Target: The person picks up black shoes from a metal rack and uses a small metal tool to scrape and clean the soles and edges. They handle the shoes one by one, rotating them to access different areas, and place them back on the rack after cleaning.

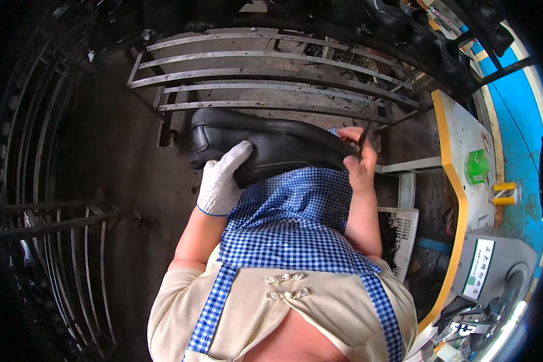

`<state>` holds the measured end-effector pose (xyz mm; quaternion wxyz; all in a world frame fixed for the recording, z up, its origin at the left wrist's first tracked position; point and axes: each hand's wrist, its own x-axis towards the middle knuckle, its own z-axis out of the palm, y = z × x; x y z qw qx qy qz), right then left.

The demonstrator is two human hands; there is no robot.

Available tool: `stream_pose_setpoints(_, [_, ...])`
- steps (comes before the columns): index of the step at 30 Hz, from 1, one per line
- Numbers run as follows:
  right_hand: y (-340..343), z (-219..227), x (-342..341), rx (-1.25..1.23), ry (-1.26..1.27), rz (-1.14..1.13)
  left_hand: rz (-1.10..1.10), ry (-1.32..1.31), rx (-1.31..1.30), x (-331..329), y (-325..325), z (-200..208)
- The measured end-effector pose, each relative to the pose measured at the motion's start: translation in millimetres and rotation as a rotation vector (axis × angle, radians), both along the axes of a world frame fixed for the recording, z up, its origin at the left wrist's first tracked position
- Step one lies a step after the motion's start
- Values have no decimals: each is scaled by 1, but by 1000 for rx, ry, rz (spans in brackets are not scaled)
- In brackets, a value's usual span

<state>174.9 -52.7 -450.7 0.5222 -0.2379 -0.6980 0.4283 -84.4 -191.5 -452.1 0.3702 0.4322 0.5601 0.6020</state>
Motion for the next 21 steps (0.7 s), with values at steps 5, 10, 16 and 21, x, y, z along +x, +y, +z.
stream_pose_setpoints(5, [-11, 9, -7, -27, 15, -37, -25, -1094, -252, 0, 19, 10])
stream_pose_setpoints(10, [-10, 31, -20, 86, -125, -204, -210, -1139, -274, 11, 23, 4])
stream_pose_setpoints(16, [-6, 35, -24, 74, -52, -254, -502, -772, -328, 18, -5, -18])
stream_pose_setpoints(21, [-11, 28, -26, 35, -107, -237, -353, -728, -506, 17, -12, -1])
